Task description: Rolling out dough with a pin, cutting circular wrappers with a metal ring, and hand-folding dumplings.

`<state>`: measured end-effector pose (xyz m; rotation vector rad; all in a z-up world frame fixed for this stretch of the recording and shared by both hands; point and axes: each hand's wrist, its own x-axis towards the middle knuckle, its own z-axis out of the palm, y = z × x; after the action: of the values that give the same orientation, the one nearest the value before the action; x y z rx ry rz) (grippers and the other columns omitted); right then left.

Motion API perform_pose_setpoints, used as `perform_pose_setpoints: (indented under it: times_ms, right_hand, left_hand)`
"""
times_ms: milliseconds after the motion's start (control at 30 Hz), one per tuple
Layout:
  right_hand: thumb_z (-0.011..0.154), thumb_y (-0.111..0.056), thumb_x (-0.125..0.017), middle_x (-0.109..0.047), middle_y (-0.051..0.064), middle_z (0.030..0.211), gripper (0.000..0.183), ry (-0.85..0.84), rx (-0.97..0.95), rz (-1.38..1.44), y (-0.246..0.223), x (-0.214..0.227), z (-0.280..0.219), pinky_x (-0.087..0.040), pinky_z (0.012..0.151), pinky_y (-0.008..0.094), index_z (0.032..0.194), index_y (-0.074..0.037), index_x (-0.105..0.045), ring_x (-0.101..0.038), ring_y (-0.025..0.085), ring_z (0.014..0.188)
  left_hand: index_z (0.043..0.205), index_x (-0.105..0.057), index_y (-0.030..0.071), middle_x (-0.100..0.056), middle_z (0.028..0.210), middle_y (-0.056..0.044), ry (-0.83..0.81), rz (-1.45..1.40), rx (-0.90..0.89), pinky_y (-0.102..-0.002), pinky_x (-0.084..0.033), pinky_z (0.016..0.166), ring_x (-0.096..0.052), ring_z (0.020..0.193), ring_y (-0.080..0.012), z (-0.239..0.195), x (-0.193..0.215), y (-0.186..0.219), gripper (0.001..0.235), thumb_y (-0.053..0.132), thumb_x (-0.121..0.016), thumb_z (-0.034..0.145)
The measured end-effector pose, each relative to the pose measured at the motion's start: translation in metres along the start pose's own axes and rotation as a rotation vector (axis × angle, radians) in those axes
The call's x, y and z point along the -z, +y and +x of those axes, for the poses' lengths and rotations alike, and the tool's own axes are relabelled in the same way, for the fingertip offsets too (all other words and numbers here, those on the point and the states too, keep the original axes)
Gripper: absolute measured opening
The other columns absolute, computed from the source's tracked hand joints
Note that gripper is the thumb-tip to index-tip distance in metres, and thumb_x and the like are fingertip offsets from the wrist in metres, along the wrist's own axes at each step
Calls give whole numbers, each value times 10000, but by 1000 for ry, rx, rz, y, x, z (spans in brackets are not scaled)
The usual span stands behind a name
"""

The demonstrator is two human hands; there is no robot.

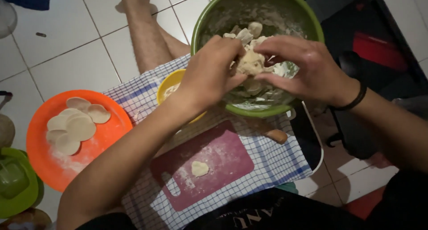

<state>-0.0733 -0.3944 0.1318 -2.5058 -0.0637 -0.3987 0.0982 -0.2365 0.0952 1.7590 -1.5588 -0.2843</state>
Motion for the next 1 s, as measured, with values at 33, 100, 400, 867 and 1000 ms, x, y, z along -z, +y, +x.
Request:
perform_pose_setpoints:
  times_ms: [33,100,400,867,1000]
  right_hand:
    - [802,-4,-850,-699,191,1198,509,-3,5,2,0,-1,1,-601,799,336,1265,79,-655,-692,243,886]
    - [817,48,-828,-678,181,1242,508,15,18,-9,1,-2,0,-591,850,330,1292,71,-648,-682,237,931]
    - [827,4,-827,-690,164,1213,390,41,94,-50,8,-7,-8,-571,832,346,1192,54,-697,-692,264,963]
    - [835,91,-796,-729,123,1054,288,53,135,-58,19,-13,-12,-562,647,293,1103,18,-719,-680,199,778]
    - [794,190,-721,-733,102,1039,318,55,53,45,19,-9,-14,-540,670,317,1062,20,-703,-671,204,799]
  left_hand:
    - [980,-620,80,-626,931,-58,4,2,4,-349,-486,710,-581,838,-216,0,0,0,368,99,-871,712]
    - [966,-592,72,-606,868,-57,51,17,-64,-367,-479,713,-569,834,-237,0,-1,-1,364,93,-858,719]
    - [1332,-623,104,-670,1184,-70,-96,33,-136,-401,-509,960,-563,1113,-276,3,4,1,555,252,-797,826]
    - [960,-694,60,-651,754,-42,-46,-49,-183,-364,-521,695,-618,735,-228,9,-3,4,153,88,-749,820]
    - [902,-674,51,-645,744,-42,-62,-41,-189,-366,-525,704,-611,725,-224,9,-4,4,149,32,-732,765]
